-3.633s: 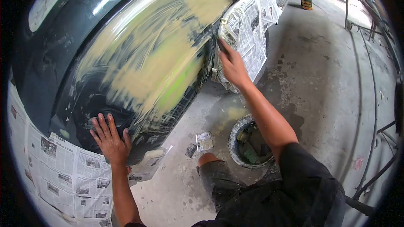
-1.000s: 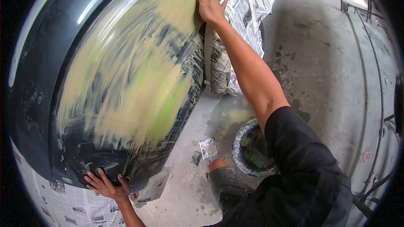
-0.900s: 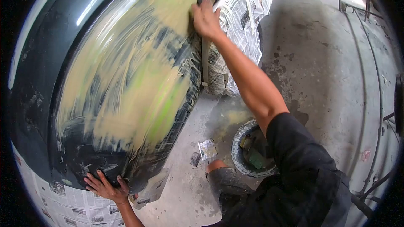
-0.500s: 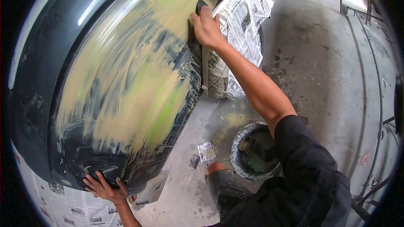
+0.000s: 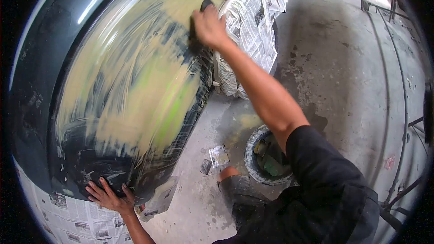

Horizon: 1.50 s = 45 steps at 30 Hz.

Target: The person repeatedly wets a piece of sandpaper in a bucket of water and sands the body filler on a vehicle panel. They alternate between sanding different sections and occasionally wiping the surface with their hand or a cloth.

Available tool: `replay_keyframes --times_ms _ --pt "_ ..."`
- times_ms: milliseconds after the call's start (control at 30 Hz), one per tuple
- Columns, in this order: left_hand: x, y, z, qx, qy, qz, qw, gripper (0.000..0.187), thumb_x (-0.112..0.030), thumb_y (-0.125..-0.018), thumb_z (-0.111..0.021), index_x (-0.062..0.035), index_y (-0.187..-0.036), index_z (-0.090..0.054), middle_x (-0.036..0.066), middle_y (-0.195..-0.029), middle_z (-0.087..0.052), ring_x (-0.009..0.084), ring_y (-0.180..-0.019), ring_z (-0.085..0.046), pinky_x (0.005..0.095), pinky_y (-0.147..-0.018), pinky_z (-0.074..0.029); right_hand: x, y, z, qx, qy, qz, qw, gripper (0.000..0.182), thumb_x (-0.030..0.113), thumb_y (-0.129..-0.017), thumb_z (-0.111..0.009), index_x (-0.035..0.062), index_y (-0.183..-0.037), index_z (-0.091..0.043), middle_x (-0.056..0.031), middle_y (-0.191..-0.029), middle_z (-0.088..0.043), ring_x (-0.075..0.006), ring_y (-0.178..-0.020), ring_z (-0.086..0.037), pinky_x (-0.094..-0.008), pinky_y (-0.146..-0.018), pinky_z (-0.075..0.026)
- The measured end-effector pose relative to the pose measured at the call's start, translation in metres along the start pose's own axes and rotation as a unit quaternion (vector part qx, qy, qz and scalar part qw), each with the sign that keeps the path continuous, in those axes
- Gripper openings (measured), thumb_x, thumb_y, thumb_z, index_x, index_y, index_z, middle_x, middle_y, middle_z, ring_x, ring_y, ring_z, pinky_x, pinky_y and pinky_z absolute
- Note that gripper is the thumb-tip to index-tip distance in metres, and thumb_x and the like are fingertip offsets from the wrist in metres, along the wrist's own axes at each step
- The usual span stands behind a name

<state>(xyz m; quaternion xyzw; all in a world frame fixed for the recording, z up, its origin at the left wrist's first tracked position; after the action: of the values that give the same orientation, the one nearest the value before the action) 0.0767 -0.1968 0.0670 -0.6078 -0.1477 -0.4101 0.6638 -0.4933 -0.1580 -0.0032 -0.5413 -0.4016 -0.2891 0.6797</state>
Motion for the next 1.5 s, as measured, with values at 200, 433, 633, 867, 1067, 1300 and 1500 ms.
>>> replay_keyframes --times_ms 200,433,633,867,1067,1300,1500 --pt "0.001 0.002 -0.001 0.005 -0.004 0.004 1.0 0.064 -0.05 -0.097 -0.048 -0.0085 -0.146 -0.048 0.024 -0.156 -0.032 0.0481 -0.145 -0.025 0.0629 -0.115 -0.013 0.065 0.134 -0.037 -0.019 0.013 0.112 0.993 0.073 0.032 -0.1 -0.042 -0.023 -0.142 -0.02 -0.0426 -0.147 -0.026 -0.051 -0.143 -0.021 -0.0556 -0.119 -0.011" --pt "-0.002 0.0 0.001 -0.008 0.004 0.005 1.0 0.064 -0.049 -0.097 -0.048 -0.0082 -0.146 -0.047 0.023 -0.156 -0.032 0.0478 -0.145 -0.025 0.0629 -0.115 -0.012 0.018 0.015 0.004 -0.117 -0.071 -0.03 0.99 0.07 0.034 -0.101 -0.037 -0.023 -0.14 -0.025 -0.0409 -0.148 -0.028 -0.0498 -0.142 -0.023 -0.0498 -0.121 -0.012" --pt "-0.002 0.0 0.0 0.002 -0.004 0.007 1.0 0.066 -0.053 -0.097 -0.047 -0.0096 -0.146 -0.046 0.022 -0.157 -0.031 0.0452 -0.146 -0.024 0.0634 -0.115 -0.014 0.073 0.12 -0.034 -0.067 -0.046 0.081 0.993 0.071 0.031 -0.1 -0.04 -0.0242 -0.141 -0.021 -0.0452 -0.147 -0.024 -0.0533 -0.142 -0.02 -0.0535 -0.12 -0.012" --pt "0.0 0.001 0.001 0.001 -0.005 0.011 1.0 0.066 -0.052 -0.096 -0.048 -0.0107 -0.147 -0.045 0.021 -0.158 -0.03 0.0447 -0.146 -0.024 0.0628 -0.115 -0.014 0.03 0.039 -0.002 -0.17 -0.073 0.018 0.982 0.069 0.033 -0.1 -0.039 -0.0236 -0.138 -0.029 -0.0423 -0.145 -0.032 -0.0513 -0.14 -0.027 -0.0536 -0.119 -0.014" --pt "-0.002 -0.002 0.001 0.001 -0.001 0.007 1.0 0.065 -0.05 -0.096 -0.048 -0.0095 -0.146 -0.046 0.022 -0.157 -0.031 0.046 -0.146 -0.024 0.0626 -0.115 -0.013 0.065 0.101 -0.027 -0.072 -0.038 0.08 0.993 0.071 0.032 -0.1 -0.04 -0.023 -0.142 -0.021 -0.0423 -0.149 -0.024 -0.0505 -0.144 -0.018 -0.0514 -0.121 -0.01" --pt "-0.002 -0.002 0.002 0.001 0.001 0.009 1.0 0.067 -0.053 -0.096 -0.049 -0.0099 -0.147 -0.045 0.021 -0.158 -0.029 0.045 -0.146 -0.023 0.0625 -0.115 -0.013 0.048 0.053 -0.02 -0.118 -0.044 -0.002 0.992 0.076 0.035 -0.099 -0.041 -0.0225 -0.143 -0.018 -0.0411 -0.15 -0.023 -0.0506 -0.144 -0.018 -0.0515 -0.121 -0.008" --pt "0.0 0.001 -0.001 0.007 -0.001 0.012 1.0 0.064 -0.049 -0.096 -0.048 -0.0077 -0.145 -0.048 0.025 -0.156 -0.032 0.0494 -0.144 -0.025 0.0636 -0.115 -0.011 0.059 0.048 -0.022 -0.137 -0.067 0.064 0.986 0.078 0.039 -0.099 -0.04 -0.0175 -0.148 -0.014 -0.0361 -0.155 -0.016 -0.0461 -0.148 -0.011 -0.0496 -0.122 -0.006"
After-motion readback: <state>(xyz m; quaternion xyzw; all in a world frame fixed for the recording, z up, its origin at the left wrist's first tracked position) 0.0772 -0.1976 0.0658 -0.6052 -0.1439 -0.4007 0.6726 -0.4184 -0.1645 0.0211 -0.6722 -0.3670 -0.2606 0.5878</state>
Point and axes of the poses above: each hand's wrist, its own y-axis away from the middle knuckle, its own z-axis out of the back of the hand, x = y × z, the point moved 10 cm from there along -y, towards the middle knuckle
